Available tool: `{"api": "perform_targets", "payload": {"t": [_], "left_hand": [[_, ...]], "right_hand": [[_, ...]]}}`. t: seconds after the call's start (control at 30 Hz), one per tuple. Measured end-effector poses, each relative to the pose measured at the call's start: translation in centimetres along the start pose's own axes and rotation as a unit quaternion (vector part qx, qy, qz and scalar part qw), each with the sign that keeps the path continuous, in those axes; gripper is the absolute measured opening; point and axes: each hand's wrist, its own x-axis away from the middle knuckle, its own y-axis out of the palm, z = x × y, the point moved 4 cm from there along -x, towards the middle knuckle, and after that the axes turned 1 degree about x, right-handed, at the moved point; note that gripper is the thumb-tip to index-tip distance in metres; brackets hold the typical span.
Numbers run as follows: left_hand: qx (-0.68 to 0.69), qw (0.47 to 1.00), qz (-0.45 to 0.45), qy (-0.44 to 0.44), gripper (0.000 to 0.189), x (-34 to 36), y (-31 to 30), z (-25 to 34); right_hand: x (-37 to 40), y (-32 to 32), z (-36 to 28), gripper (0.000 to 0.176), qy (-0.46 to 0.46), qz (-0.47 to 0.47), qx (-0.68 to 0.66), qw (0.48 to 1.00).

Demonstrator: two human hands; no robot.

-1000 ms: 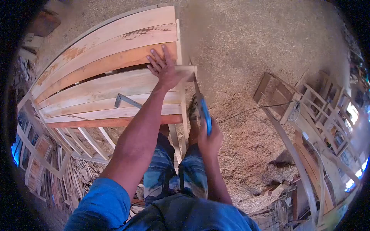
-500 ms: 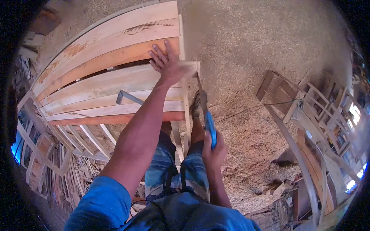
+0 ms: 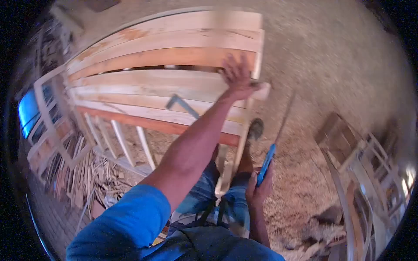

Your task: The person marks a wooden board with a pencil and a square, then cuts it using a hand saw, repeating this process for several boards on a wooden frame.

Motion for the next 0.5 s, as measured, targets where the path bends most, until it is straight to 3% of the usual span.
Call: {"api": "perform_targets", "payload": {"t": [0.07,0.17,0.23,0.33,0.43,0.5], "left_hand": [[0.08,0.996,-0.045,0.002,0.118,0.5,-2.5,0.0],[0.331,0.923,0.164,0.106,0.091,4.1,-11.3,-5.3],[0.441,0.838,0.314,0.07,0.075,8.4,-18.1,-10.5],[0.265,0.837,0.472,-0.076,0.076,12.9,-23.2,-19.5],[0.183,0.848,0.476,-0.14,0.086,11.7,-21.8,-28.6],[0.289,0.813,0.459,-0.212,0.097,9.2,-19.9,-33.6]], "right_hand": [[0.0,2.1,1.5,0.059,-0.086,-0.036,0.035,0.995],[-0.5,6.9,4.7,0.062,-0.249,-0.105,0.108,0.957],[-1.6,10.2,4.8,0.064,-0.346,-0.206,0.161,0.901],[-3.3,15.2,3.0,0.063,-0.464,-0.255,0.194,0.826],[-4.7,20.3,1.4,0.067,-0.511,-0.28,0.214,0.784],[-5.2,22.0,1.0,0.067,-0.51,-0.281,0.242,0.776]]}}
